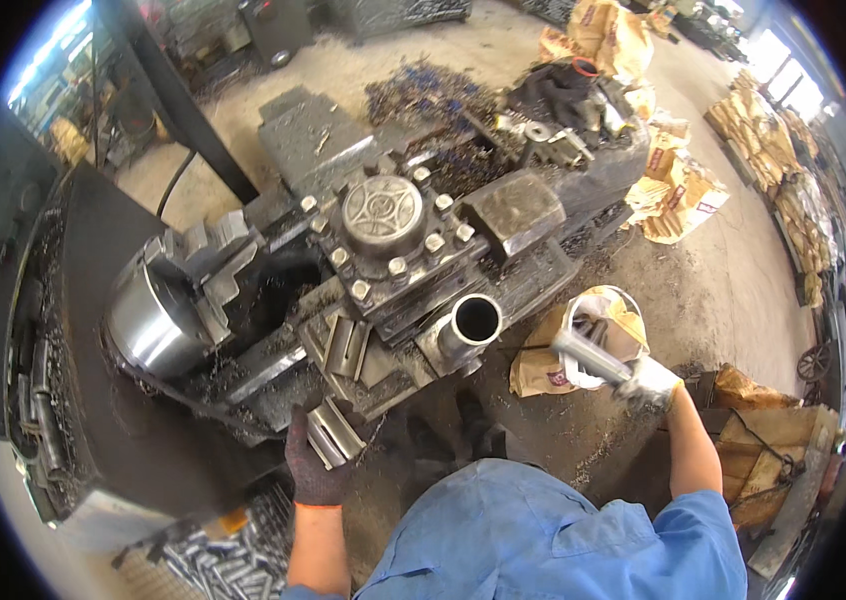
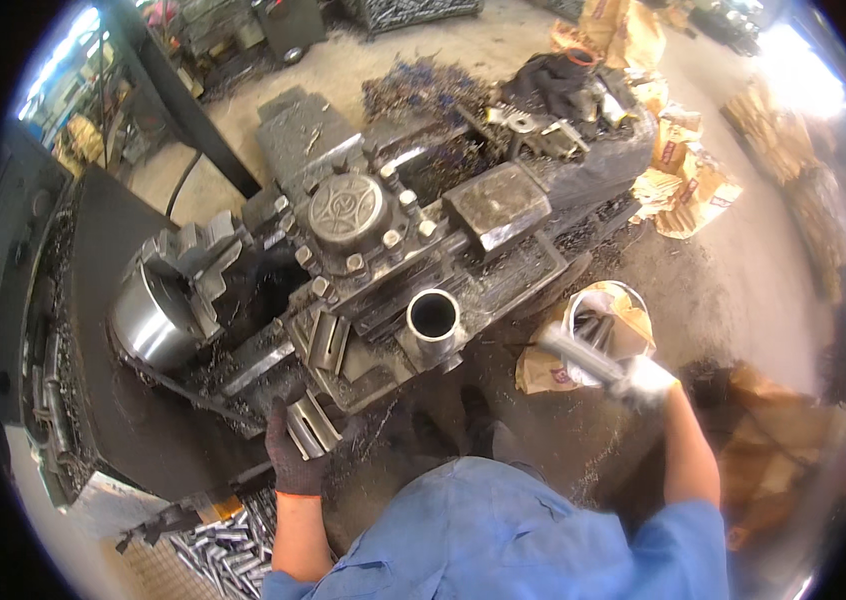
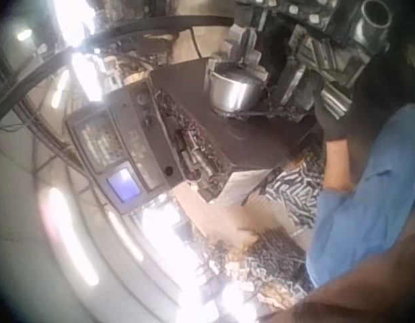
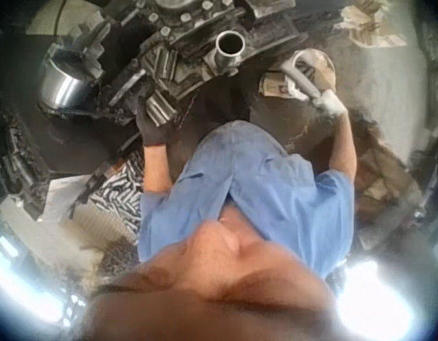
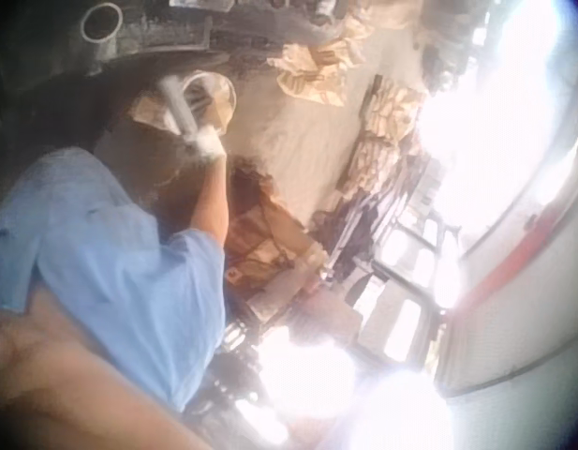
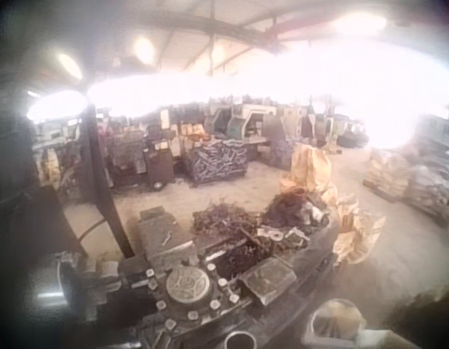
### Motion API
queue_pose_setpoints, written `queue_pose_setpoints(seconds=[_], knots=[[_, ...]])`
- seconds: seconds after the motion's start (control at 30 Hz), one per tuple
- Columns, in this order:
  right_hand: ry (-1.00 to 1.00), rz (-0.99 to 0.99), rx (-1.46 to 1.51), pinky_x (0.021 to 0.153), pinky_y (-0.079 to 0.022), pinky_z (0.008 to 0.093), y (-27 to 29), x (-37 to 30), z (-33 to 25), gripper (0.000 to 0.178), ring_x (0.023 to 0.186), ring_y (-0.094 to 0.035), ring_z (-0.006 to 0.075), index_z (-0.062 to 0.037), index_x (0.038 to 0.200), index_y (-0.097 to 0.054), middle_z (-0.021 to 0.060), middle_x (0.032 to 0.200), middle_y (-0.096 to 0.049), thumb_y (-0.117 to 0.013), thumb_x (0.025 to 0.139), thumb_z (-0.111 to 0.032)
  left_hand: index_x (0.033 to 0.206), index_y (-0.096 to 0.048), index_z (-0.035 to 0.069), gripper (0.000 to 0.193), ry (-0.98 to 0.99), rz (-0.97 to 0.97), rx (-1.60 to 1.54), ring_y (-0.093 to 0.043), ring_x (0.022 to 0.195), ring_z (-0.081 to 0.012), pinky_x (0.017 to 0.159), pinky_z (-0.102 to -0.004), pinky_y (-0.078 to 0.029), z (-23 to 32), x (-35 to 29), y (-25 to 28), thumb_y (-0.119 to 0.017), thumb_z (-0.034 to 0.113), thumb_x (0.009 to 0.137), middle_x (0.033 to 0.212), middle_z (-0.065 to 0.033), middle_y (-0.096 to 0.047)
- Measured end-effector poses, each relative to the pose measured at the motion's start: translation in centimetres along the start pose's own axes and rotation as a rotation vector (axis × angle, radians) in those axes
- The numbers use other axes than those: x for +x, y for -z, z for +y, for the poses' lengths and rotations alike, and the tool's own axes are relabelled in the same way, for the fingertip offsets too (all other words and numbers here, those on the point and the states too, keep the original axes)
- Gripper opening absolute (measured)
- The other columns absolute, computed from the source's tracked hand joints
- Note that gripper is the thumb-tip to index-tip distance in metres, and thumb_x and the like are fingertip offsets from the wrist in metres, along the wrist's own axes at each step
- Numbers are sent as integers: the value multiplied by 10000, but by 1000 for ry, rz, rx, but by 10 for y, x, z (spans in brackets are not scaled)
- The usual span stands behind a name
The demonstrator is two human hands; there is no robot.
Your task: The person repeatedly loads cylindrical metal parts into a lathe chuck, operates the machine, and removes the finished parts. They place the processed parts into a nearby wire basket. The cycle of loading, machining, and unloading is repeated throughout the clip.
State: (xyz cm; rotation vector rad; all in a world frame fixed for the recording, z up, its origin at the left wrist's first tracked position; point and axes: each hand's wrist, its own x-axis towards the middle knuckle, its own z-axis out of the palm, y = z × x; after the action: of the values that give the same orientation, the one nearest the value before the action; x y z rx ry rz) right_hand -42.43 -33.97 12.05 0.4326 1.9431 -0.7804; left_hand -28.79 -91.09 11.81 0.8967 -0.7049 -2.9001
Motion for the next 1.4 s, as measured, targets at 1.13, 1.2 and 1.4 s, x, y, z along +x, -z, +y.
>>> queue_pose_setpoints(seconds=[1.13,1.2,1.4], knots=[[1166,-420,-420,1002,-540,454,-279,-55,-419,682,1170,-704,385,26,1367,-601,284,1245,-710,-762,868,-411,1422,-587,93,708,-536,-72,-266,-676,1171,-325,1017,-510,-570,47,-6,13,-611,663,1003,1292,-138,-685],[1076,-341,-771,1043,-531,427,-297,-66,-424,822,1227,-683,402,38,1386,-587,283,1308,-697,-793,821,-524,1541,-473,80,810,-595,3,-250,-630,1256,-337,1104,-518,-496,55,-2,-12,-537,699,1023,1380,-144,-646],[1263,-89,-663,995,-567,450,-259,-106,-461,948,1147,-715,395,23,1435,-545,257,1238,-716,-878,727,-512,1598,-367,15,785,-958,283,1025,-513,1408,-340,1199,-512,-382,80,-13,-81,-585,541,1058,1533,-179,-522]])
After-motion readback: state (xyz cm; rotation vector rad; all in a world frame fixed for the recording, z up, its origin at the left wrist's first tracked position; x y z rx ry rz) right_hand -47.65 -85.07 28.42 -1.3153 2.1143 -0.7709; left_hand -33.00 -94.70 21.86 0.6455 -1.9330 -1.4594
